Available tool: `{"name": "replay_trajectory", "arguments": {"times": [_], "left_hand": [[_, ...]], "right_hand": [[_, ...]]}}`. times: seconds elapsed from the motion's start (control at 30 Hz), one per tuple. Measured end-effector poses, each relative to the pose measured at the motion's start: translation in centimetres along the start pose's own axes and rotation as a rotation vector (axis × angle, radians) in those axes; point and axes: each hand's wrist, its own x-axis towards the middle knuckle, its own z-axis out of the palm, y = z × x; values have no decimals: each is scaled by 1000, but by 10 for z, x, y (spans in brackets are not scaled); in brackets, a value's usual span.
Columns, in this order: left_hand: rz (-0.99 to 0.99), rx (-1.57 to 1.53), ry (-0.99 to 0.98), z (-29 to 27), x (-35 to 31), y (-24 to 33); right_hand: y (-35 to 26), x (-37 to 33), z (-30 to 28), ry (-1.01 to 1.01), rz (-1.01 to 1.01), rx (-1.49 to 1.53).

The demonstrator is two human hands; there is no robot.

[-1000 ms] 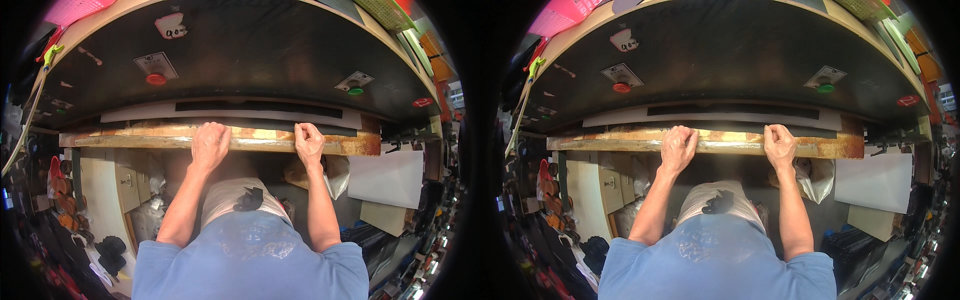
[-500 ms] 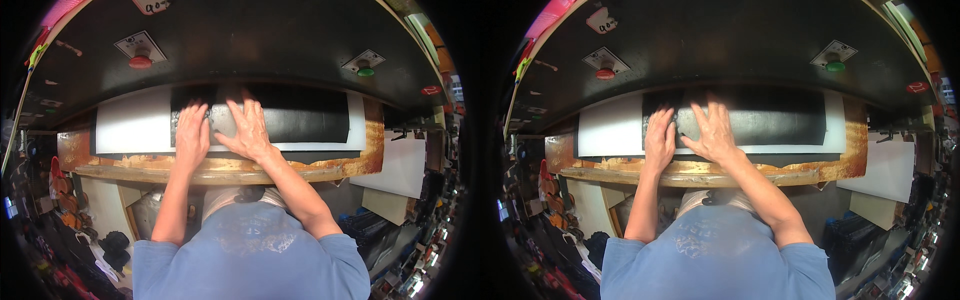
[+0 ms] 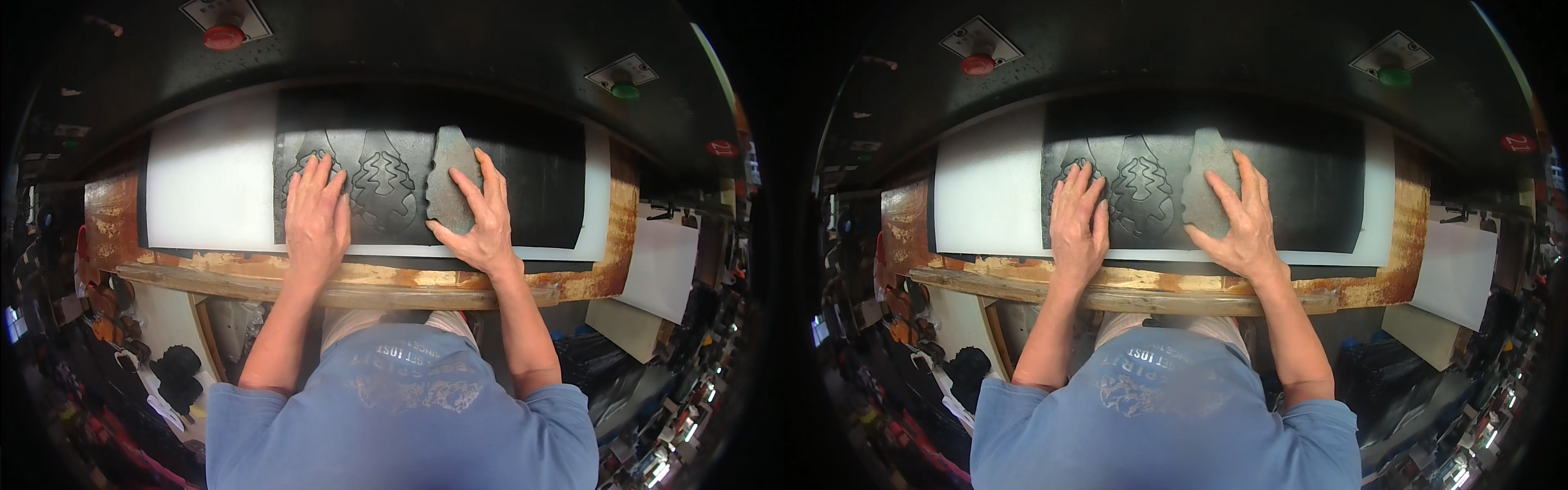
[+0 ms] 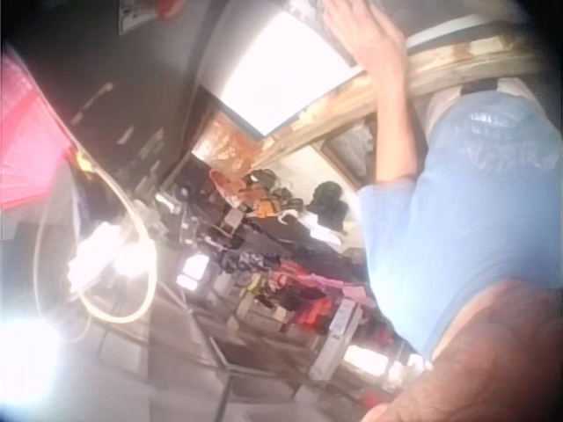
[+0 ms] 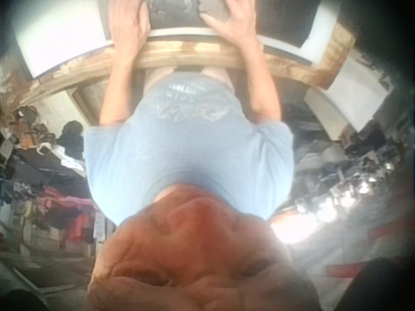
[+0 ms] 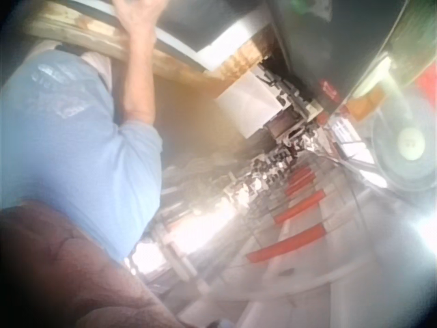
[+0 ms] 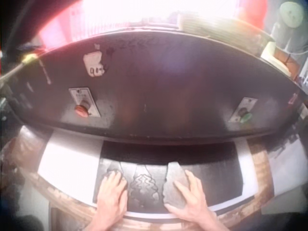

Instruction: The person uses a small abrasive block to rub and remove excess material from a die-cut sheet on a flatbed machine, then peels away the cut shapes. The person repeats this process on multiple die-cut sheets, handling each piece individually and discarding the removed material.

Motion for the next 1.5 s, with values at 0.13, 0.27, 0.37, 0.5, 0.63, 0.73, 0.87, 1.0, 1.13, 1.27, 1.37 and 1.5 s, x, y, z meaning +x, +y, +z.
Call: {"name": "replay_trajectory", "arguments": {"times": [0.13, 0.27, 0.37, 0.5, 0.63, 0.73, 0.87, 1.0, 1.13, 1.27, 1.37, 1.5], "left_hand": [[29, -41, 4, 3, 7, 9], [-19, -211, 38, -8, 2, 14], [63, -440, 10, -15, -21, 34], [158, -601, -178, -9, -51, 65], [157, -447, -158, 0, -52, 68], [138, -404, -124, 4, -42, 67], [130, -326, -82, 5, -40, 70], [174, -259, -19, 13, -41, 70], [188, -239, 22, 16, -42, 72], [158, -257, 25, 14, -38, 75], [164, -247, 8, 13, -35, 76], [130, -251, -14, 13, -36, 75]], "right_hand": [[14, -1, -3, 2, -52, -7], [18, 2, -6, -43, -68, -4], [19, 8, -7, -40, -47, -17], [14, 16, -12, -40, 0, 26], [4, 21, -39, 224, -1, 146], [7, 40, -75, 596, 28, 167], [15, 65, -126, 758, -71, 25], [15, 26, -129, 663, -62, -15], [17, -54, -91, 679, 95, -40], [24, -90, -51, 529, 251, -218], [30, -89, -42, 546, 354, -142], [28, -89, -44, 508, 348, -156]]}}
